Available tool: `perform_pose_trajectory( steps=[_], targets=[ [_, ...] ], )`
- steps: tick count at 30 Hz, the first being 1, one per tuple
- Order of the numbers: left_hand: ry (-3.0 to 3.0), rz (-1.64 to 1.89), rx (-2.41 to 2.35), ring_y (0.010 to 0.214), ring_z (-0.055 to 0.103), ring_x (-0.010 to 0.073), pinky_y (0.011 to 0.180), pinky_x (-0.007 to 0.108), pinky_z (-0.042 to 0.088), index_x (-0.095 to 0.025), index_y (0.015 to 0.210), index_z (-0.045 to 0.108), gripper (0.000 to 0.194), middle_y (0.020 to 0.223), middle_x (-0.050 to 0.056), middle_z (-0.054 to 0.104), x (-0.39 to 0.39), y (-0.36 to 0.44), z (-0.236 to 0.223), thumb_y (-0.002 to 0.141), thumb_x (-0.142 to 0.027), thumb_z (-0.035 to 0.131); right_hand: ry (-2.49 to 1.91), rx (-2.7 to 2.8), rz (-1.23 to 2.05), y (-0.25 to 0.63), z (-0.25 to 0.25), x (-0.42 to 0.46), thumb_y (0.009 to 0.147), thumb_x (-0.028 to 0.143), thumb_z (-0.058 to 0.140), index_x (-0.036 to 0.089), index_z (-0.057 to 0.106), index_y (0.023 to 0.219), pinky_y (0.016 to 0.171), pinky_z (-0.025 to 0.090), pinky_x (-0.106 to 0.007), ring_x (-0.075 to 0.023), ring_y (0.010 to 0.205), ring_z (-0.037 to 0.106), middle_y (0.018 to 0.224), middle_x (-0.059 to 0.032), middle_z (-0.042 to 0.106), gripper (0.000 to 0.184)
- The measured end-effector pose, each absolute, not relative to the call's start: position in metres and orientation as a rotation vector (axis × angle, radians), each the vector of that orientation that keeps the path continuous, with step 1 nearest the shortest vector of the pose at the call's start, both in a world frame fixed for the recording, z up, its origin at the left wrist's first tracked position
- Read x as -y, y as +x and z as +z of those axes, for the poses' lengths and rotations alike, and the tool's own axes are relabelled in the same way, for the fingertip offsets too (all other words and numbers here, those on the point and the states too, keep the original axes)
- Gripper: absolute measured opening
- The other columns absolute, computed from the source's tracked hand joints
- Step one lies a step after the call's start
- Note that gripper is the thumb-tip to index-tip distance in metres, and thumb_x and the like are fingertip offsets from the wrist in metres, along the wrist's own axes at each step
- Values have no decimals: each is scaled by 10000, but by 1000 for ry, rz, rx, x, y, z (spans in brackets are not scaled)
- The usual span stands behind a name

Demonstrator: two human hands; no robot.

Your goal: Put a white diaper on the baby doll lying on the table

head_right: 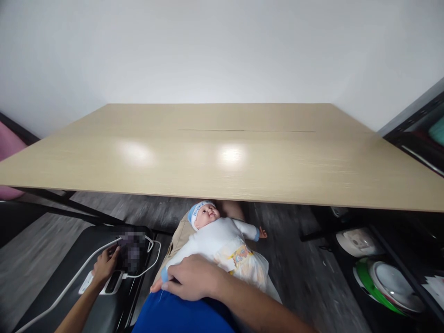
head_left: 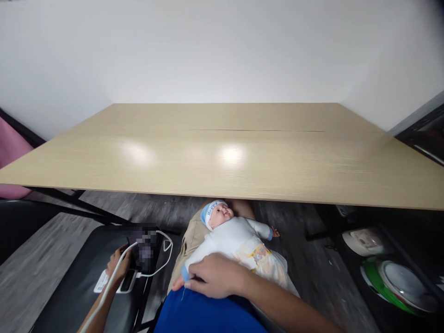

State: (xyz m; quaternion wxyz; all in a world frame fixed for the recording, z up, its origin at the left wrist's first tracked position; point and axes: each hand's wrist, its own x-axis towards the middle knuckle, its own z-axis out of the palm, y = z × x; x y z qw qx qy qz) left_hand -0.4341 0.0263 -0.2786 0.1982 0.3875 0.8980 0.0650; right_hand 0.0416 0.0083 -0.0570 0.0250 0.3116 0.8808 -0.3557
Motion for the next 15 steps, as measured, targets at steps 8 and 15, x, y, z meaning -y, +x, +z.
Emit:
perform_pose_trajectory(
  steps=[8, 15],
  targets=[
    [1090, 177, -2508, 1491, 539, 527, 1220, 653, 440, -132, 1595, 572, 803, 1618, 296, 557, -26, -427, -274, 1047, -658, 313, 952, -2731, -1122, 42, -60, -8, 1138, 527, 515, 218, 780, 1149, 707, 387, -327, -262, 900, 799, 1055, -78, 866, 407],
    [1077, 168, -2525, 1505, 537, 522, 1234, 662, 431, -129, 1588, 577, 814, 1628, 288, 552, -26, -422, -270, 1022, -663, 339, 944, -2717, -1113, 42, -58, -8, 1142, 532, 502, 208, 777, 1140, 690, 349, -328, -261, 937, 805, 1103, -84, 868, 424]
  ],
)
